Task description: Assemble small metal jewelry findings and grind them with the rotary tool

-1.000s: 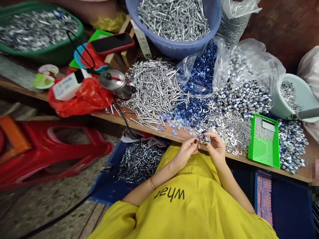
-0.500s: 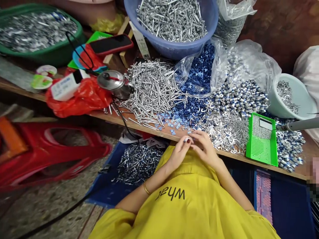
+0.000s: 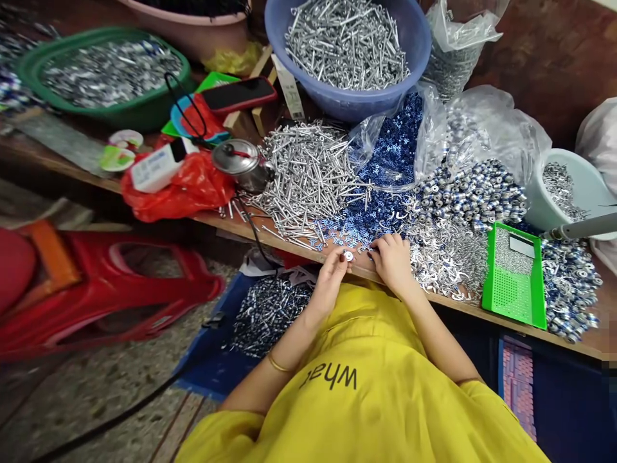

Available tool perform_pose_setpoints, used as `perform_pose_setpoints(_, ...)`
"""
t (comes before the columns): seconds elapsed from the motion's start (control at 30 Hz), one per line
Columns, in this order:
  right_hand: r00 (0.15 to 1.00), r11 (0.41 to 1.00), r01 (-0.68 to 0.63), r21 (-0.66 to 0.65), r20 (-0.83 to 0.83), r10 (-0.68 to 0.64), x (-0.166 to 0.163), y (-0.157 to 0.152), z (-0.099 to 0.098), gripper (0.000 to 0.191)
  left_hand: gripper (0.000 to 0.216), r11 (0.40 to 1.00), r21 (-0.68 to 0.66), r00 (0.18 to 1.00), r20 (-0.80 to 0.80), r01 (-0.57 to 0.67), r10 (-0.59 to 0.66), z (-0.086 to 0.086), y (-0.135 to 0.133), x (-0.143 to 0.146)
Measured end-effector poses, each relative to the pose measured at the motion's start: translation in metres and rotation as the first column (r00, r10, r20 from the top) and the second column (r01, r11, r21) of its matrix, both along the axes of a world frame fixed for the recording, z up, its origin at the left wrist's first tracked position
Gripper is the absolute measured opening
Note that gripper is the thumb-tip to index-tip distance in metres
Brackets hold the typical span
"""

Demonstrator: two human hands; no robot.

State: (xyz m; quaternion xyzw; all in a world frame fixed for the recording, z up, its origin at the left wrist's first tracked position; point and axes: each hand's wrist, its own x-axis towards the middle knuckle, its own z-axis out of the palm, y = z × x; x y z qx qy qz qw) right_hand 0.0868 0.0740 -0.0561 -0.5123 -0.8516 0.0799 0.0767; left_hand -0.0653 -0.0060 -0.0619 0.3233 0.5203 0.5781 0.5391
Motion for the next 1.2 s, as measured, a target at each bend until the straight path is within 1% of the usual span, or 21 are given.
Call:
perform_pose_setpoints(0.1,0.999,0.999,0.033,0.018,0.019,-0.033,-0.004,0.0,0.0,0.02,0.034,0.999,0.015,0.999,0.026,-0.031,0.03,-0.003,0.001,-0.003)
perform_pose_setpoints(0.2,1.0,1.0,0.02,0.011,0.017,-0.021,-0.006,0.001,-0.004,0.015,0.034,1.0,0.015,0.996,0.093,-0.003,0.002,-0.004,0.003,-0.007)
perform_pose_setpoints(0.27,0.995,1.0,0.0,-0.028,-0.096,-0.003,-0.003,0.001,-0.005,0.014,0.035,1.0,0.016,0.995,0.096,0.027,-0.028,-0.005,0.002,-0.009)
perform_pose_setpoints(0.3,0.979,0.998,-0.011,-0.055,-0.205,0.0,0.0,0.001,-0.004,0.015,0.036,0.999,0.017,0.996,0.085,0.039,-0.041,-0.006,0.001,-0.01)
perform_pose_setpoints(0.33,0.941,0.996,-0.027,-0.084,-0.34,-0.003,0.003,0.0,-0.001,0.018,0.037,0.999,0.018,0.996,0.071,0.051,-0.052,-0.006,0.0,-0.01)
perform_pose_setpoints(0.4,0.799,0.987,-0.083,-0.14,-0.602,-0.018,0.012,-0.005,0.01,0.021,0.04,0.997,0.012,0.996,0.048,0.079,-0.079,-0.007,-0.002,-0.01)
perform_pose_setpoints(0.43,0.722,0.978,-0.128,-0.166,-0.692,-0.023,0.015,-0.009,0.018,0.022,0.042,0.996,0.006,0.995,0.036,0.091,-0.091,-0.006,-0.003,-0.009)
perform_pose_setpoints(0.47,0.662,0.966,-0.179,-0.187,-0.749,-0.023,0.018,-0.013,0.026,0.022,0.043,0.995,0.0,0.994,0.023,0.104,-0.104,-0.005,-0.003,-0.007)
perform_pose_setpoints(0.53,0.606,0.94,-0.26,-0.221,-0.795,-0.019,0.022,-0.022,0.042,0.022,0.045,0.991,-0.006,0.991,-0.014,0.135,-0.135,-0.001,-0.004,-0.003)
perform_pose_setpoints(0.63,0.557,0.92,-0.272,-0.281,-0.826,-0.088,0.023,-0.03,0.051,0.016,0.044,0.978,0.002,0.974,-0.098,0.207,-0.206,0.008,-0.004,0.005)
perform_pose_setpoints(0.7,0.487,0.897,-0.263,-0.354,-0.852,-0.193,0.024,-0.033,0.049,0.01,0.042,0.968,0.02,0.956,-0.161,0.251,-0.245,0.014,-0.003,0.008)
perform_pose_setpoints(0.73,0.443,0.873,-0.276,-0.401,-0.86,-0.255,0.024,-0.033,0.046,0.009,0.041,0.963,0.033,0.947,-0.195,0.267,-0.256,0.016,-0.003,0.009)
perform_pose_setpoints(0.8,0.356,0.805,-0.326,-0.496,-0.853,-0.382,0.026,-0.035,0.041,0.014,0.038,0.953,0.071,0.923,-0.278,0.296,-0.266,0.019,-0.004,0.01)
perform_pose_setpoints(0.87,0.293,0.736,-0.375,-0.563,-0.825,-0.483,0.029,-0.038,0.037,0.022,0.035,0.935,0.125,0.88,-0.397,0.333,-0.26,0.02,-0.003,0.009)
perform_pose_setpoints(0.9,0.275,0.723,-0.375,-0.58,-0.815,-0.511,0.03,-0.04,0.037,0.024,0.034,0.922,0.155,0.849,-0.465,0.356,-0.25,0.02,-0.002,0.008)
perform_pose_setpoints(0.93,0.269,0.734,-0.349,-0.582,-0.813,-0.516,0.032,-0.043,0.037,0.024,0.033,0.908,0.183,0.817,-0.528,0.377,-0.232,0.02,-0.001,0.008)
perform_pose_setpoints(0.97,0.277,0.769,-0.299,-0.566,-0.822,-0.498,0.033,-0.046,0.038,0.023,0.032,0.896,0.206,0.787,-0.579,0.395,-0.214,0.02,0.0,0.008)
perform_pose_setpoints(1.03,0.333,0.867,-0.162,-0.472,-0.853,-0.402,0.037,-0.052,0.042,0.015,0.032,0.882,0.222,0.755,-0.625,0.415,-0.198,0.02,0.003,0.011)
perform_pose_setpoints(1.07,0.374,0.908,-0.105,-0.405,-0.862,-0.342,0.039,-0.054,0.044,0.012,0.032,0.883,0.218,0.756,-0.623,0.416,-0.202,0.021,0.004,0.014)
perform_pose_setpoints(1.1,0.407,0.937,-0.063,-0.344,-0.866,-0.29,0.042,-0.057,0.046,0.01,0.032,0.888,0.204,0.763,-0.609,0.413,-0.216,0.021,0.005,0.018)
perform_pose_setpoints(1.2,0.431,0.969,0.001,-0.245,-0.875,-0.222,0.05,-0.064,0.046,0.008,0.033,0.905,0.111,0.799,-0.521,0.412,-0.3,0.023,0.008,0.032)
